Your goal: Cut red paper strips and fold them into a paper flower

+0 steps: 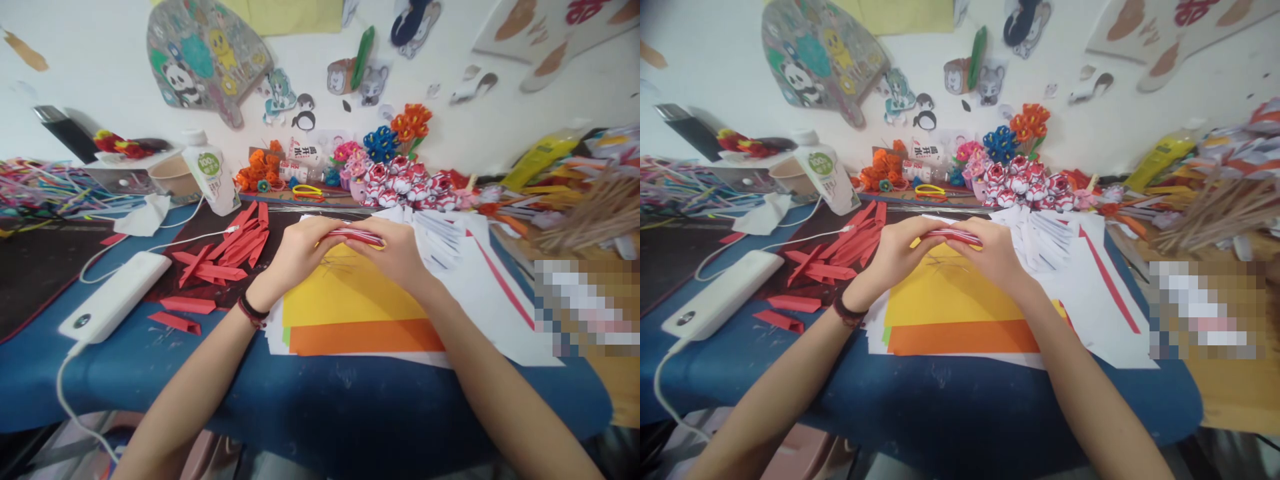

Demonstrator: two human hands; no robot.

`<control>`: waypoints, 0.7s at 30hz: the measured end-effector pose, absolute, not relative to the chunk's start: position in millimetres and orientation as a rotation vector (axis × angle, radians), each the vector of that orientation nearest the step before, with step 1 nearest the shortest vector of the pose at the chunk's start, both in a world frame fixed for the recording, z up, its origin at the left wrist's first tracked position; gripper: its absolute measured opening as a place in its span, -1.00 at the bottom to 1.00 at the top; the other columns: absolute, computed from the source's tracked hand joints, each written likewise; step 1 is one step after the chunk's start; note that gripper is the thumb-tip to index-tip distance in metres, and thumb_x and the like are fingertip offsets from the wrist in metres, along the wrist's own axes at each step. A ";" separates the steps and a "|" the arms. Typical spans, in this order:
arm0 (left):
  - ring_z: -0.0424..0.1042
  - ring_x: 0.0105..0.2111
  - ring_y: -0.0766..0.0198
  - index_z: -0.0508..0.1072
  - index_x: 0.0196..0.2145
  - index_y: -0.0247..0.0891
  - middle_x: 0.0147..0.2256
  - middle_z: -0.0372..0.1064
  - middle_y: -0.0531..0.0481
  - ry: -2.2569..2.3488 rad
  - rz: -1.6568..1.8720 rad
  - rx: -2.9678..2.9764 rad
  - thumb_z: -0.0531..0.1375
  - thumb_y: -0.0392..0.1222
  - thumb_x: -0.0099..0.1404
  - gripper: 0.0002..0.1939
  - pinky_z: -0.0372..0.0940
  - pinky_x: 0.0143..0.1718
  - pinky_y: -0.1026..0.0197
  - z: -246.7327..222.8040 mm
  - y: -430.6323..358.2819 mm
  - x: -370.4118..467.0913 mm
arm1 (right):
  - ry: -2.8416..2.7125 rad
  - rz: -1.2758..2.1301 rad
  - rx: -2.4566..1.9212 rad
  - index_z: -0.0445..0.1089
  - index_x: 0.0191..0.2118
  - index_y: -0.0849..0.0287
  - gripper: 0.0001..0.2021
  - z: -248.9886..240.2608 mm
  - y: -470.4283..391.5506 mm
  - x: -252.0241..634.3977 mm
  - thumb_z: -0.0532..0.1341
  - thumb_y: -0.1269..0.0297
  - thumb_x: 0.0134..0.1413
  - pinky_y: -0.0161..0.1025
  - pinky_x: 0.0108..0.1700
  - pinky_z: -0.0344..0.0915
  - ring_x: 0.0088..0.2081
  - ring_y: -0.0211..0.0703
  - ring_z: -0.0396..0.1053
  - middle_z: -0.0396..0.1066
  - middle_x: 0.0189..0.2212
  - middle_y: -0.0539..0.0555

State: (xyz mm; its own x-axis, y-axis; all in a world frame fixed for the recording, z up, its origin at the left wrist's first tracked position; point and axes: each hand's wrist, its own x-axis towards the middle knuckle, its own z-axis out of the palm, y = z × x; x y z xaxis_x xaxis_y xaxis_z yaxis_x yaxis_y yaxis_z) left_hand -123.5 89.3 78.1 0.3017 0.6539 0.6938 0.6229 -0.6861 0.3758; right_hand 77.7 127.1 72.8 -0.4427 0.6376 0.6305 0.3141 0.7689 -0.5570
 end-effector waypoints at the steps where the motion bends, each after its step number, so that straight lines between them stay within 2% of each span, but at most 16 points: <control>1: 0.55 -0.14 0.20 0.54 -0.07 -0.27 -0.14 0.58 -0.14 1.224 1.385 2.515 0.18 -0.15 0.41 -0.77 0.38 -0.09 0.19 78.1 89.2 -123.3 | -2.042 0.477 -0.713 0.56 -0.11 0.09 -0.79 73.3 126.6 77.7 0.31 0.19 0.16 -0.14 -0.14 0.39 -0.20 -0.07 0.52 0.59 -0.19 0.08; 10: 0.55 -0.15 0.23 0.53 -0.07 -0.27 -0.15 0.58 -0.12 1.138 1.472 2.566 0.19 -0.19 0.41 -0.80 0.40 -0.09 0.21 81.3 87.2 -122.7 | -1.948 0.704 -0.737 0.56 -0.16 0.14 -0.77 79.3 122.2 79.8 0.35 0.18 0.08 -0.13 -0.10 0.43 -0.19 -0.08 0.53 0.60 -0.21 0.07; 17: 0.55 -0.19 0.27 0.53 -0.10 -0.26 -0.19 0.59 -0.09 1.101 1.538 2.576 0.19 -0.20 0.41 -0.83 0.39 -0.14 0.26 81.6 84.4 -117.9 | -1.861 0.822 -0.741 0.58 -0.25 0.15 -0.81 81.2 121.1 80.8 0.34 0.15 0.10 -0.22 -0.32 0.46 -0.40 -0.16 0.53 0.57 -0.44 0.02; 21: 0.55 -0.24 0.29 0.54 -0.12 -0.25 -0.21 0.59 -0.08 1.117 1.572 2.531 0.20 -0.19 0.40 -0.83 0.39 -0.18 0.28 82.2 83.1 -115.7 | -1.811 0.880 -0.701 0.58 -0.27 0.14 -0.81 81.1 121.1 82.3 0.36 0.14 0.07 -0.22 -0.37 0.49 -0.45 -0.15 0.53 0.57 -0.45 0.02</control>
State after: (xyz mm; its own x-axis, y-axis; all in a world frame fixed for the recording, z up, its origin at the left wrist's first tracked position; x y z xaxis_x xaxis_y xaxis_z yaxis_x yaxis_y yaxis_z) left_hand -115.7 83.1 82.2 0.2655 0.5383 0.7998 0.5782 -0.7528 0.3147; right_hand 82.3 121.1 81.1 -0.3667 0.7772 0.5113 0.0788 0.5736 -0.8153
